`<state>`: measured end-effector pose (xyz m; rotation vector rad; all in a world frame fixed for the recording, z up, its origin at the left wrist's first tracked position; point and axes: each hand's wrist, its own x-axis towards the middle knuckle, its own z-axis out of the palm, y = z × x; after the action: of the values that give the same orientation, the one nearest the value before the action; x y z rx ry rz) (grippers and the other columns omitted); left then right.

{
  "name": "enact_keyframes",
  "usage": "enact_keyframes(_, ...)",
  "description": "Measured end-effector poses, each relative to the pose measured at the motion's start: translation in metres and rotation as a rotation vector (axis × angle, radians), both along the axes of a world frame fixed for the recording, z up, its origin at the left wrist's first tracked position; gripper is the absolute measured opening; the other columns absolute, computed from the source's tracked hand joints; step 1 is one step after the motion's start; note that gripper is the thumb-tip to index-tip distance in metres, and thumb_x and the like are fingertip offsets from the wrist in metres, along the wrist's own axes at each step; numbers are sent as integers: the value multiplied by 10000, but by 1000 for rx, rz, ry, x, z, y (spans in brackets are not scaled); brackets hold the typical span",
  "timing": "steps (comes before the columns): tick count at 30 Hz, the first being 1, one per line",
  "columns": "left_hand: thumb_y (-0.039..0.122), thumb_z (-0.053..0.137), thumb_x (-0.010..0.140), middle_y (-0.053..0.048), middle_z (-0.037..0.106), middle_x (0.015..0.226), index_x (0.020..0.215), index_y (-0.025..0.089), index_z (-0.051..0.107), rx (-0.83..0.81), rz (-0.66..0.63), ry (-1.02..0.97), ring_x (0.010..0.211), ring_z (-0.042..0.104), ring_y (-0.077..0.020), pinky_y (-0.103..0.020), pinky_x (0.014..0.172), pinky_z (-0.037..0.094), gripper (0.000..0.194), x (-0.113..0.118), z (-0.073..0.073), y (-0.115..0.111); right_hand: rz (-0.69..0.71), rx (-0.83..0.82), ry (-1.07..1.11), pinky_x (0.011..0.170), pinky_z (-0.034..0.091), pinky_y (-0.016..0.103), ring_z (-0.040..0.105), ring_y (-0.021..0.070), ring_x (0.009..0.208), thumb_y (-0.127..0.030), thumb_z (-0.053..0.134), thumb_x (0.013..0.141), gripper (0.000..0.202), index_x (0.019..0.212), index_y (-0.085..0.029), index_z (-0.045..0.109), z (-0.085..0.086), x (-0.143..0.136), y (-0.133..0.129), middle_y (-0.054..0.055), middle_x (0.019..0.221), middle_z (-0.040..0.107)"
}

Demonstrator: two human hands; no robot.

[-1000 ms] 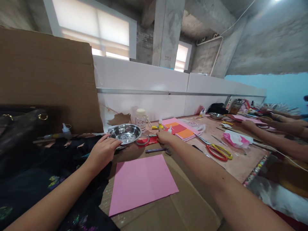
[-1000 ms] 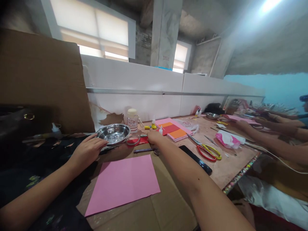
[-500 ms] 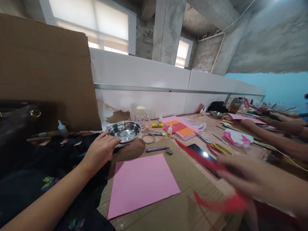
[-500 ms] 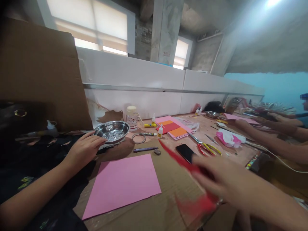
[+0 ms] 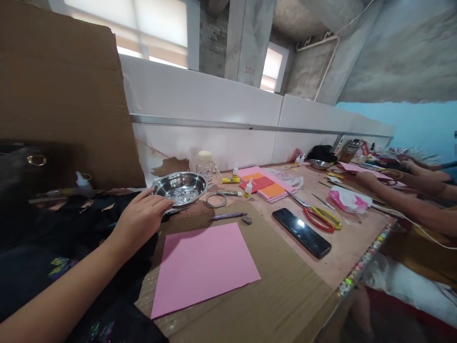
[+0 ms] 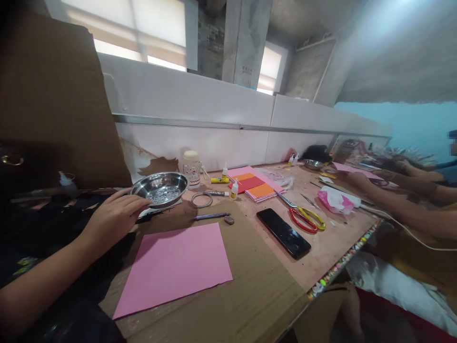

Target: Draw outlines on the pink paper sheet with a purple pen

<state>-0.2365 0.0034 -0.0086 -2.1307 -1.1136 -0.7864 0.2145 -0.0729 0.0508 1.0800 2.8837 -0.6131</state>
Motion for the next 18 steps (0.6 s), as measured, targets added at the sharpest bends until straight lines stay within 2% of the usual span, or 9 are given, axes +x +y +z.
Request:
enact_keyframes(2, 345, 690, 1051, -42, 757, 1077, 1134, 182, 723, -22, -6, 8, 991, 737, -227, -517, 1022, 589, 185, 4, -1, -3, 56, -37, 2, 575, 601, 324, 730, 253, 668, -636, 680, 926, 271, 898, -405, 820, 1, 7, -29, 36, 714, 719)
enact_keyframes(4, 366, 696, 1046, -54, 749, 1122, 1160, 185, 717, -52, -11, 22, 1001, 731, -228, -495, 985, 607, 215, 11, -1, -3, 88, -39, 17, 708, 627, 324, 750, 251, 785, -544, 611, 1012, 284, 964, -353, 816, 3, 4, -40, 37, 829, 767)
enact_keyframes(7, 383, 699, 1043, -76, 730, 1211, 1212, 191, 705, -108, -18, 44, 1035, 722, -233, -472, 947, 624, 256, 31, 2, 6, 143, 27, 44, 900, 590, 339, 745, 240, 953, -349, 524, 1087, 303, 1038, -227, 798, 5, -27, -20, 92, 1021, 797)
enact_keyframes(9, 391, 700, 1041, -87, 715, 1264, 1254, 196, 694, -146, -17, 48, 1066, 717, -243, -473, 945, 628, 289, 50, 4, 20, 197, 114, 63, 949, 574, 383, 742, 257, 991, -304, 523, 1095, 311, 1066, -154, 794, 1, -54, 4, 145, 1093, 799)
enact_keyframes(10, 395, 702, 1039, -91, 710, 1277, 1268, 195, 688, -161, -19, 46, 1069, 715, -245, -472, 939, 629, 304, 60, 4, 28, 242, 114, 84, 1015, 558, 407, 737, 279, 1103, -326, 538, 1100, 321, 1160, -132, 787, -2, -66, 15, 175, 1208, 791)
enact_keyframes(11, 398, 700, 1040, -97, 702, 1301, 1287, 200, 682, -177, -21, 45, 1087, 711, -250, -476, 945, 628, 317, 71, 4, 36, 252, 124, 106, 1134, 499, 460, 669, 324, 1306, -405, 587, 1091, 409, 1336, -112, 732, -7, -76, 23, 218, 1415, 717)
enact_keyframes(13, 403, 698, 1041, -103, 691, 1328, 1307, 204, 674, -201, -33, 41, 1103, 707, -255, -479, 950, 627, 334, 89, 2, 52, 263, 86, 132, 1299, 322, 522, 391, 376, 1598, -573, 647, 1041, 781, 1624, -80, 487, -19, -86, 33, 262, 1708, 428)
enact_keyframes(15, 404, 697, 1041, -105, 685, 1343, 1319, 206, 670, -221, -50, 38, 1114, 704, -258, -483, 954, 626, 342, 104, -2, 65, 272, 4, 148, 1357, 184, 524, 184, 388, 1675, -678, 635, 1008, 1001, 1706, -38, 310, -33, -88, 33, 279, 1777, 231)
enact_keyframes(18, 405, 698, 1040, -107, 682, 1352, 1326, 207, 667, -247, -75, 32, 1123, 702, -262, -487, 958, 625, 349, 118, -10, 80, 356, -96, 182, 1373, 104, 505, 123, 401, 1678, -699, 631, 999, 1029, 1711, -36, 296, -46, -85, 27, 280, 1783, 181)
